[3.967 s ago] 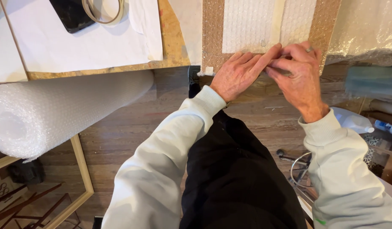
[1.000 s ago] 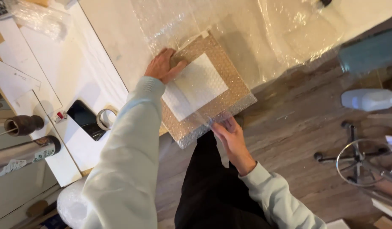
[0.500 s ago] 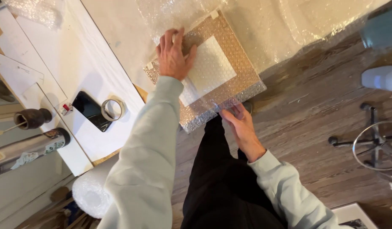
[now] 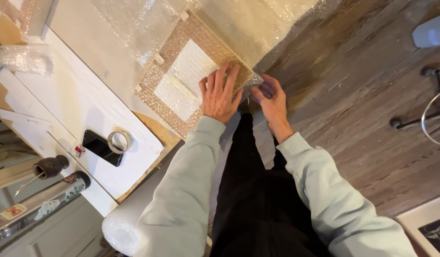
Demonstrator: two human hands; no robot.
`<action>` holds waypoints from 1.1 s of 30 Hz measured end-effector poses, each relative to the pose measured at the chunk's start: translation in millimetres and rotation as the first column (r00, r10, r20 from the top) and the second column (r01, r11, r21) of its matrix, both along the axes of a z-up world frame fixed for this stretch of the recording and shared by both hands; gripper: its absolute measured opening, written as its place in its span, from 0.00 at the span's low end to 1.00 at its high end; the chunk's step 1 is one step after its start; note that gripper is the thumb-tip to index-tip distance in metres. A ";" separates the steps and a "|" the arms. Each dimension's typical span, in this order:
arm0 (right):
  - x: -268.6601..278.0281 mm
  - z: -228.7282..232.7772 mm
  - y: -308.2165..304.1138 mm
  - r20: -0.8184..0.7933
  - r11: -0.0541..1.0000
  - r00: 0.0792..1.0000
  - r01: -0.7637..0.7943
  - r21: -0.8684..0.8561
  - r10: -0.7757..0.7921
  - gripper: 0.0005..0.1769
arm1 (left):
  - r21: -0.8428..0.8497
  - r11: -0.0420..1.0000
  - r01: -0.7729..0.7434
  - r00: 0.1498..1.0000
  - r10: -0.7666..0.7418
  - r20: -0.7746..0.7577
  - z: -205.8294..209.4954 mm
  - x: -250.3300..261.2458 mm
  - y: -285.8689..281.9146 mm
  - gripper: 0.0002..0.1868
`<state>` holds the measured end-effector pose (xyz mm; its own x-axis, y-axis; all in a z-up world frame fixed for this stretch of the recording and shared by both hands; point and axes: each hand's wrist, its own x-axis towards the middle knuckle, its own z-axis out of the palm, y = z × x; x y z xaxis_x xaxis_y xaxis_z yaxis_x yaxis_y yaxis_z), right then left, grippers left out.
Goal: Wrapping a framed picture in bubble wrap and securing it with tape.
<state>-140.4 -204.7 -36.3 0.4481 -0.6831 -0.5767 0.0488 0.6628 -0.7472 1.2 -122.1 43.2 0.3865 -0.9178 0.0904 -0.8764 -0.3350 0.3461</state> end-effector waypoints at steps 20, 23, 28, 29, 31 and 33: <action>-0.9 17.0 -13.5 0.068 0.996 0.998 -0.006 0.087 0.000 0.06 | 0.010 0.963 0.268 0.935 -0.263 0.239 -22.9 0.7 10.1 0.21; -2.0 37.8 -25.7 0.050 0.994 0.999 -0.020 0.109 0.015 0.09 | 0.035 0.954 0.298 0.920 -0.296 0.258 -23.9 0.5 7.8 0.21; -1.1 35.2 -33.7 -0.022 0.992 0.996 -0.089 -0.093 0.087 0.14 | 0.081 0.951 0.298 0.907 -0.309 0.287 -20.3 1.0 6.9 0.20; -3.7 32.9 -33.5 -0.046 0.983 0.991 -0.134 -0.125 0.129 0.13 | 0.083 0.951 0.298 0.908 -0.309 0.282 -21.1 -0.1 7.9 0.20; -3.1 32.2 -37.1 -0.067 0.970 0.983 -0.178 -0.163 0.170 0.12 | 0.080 0.952 0.297 0.908 -0.307 0.285 -21.7 1.1 5.9 0.20; -1.9 36.1 -37.8 -0.056 0.972 0.983 -0.183 -0.145 0.176 0.11 | 0.080 0.952 0.295 0.908 -0.305 0.287 -20.3 0.7 7.0 0.19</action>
<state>-142.3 -242.5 -0.2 0.5485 -0.6734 -0.4956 -0.0948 0.5389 -0.8370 1.9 -115.2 22.9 0.0535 -0.9908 0.1239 -0.9975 -0.0473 0.0519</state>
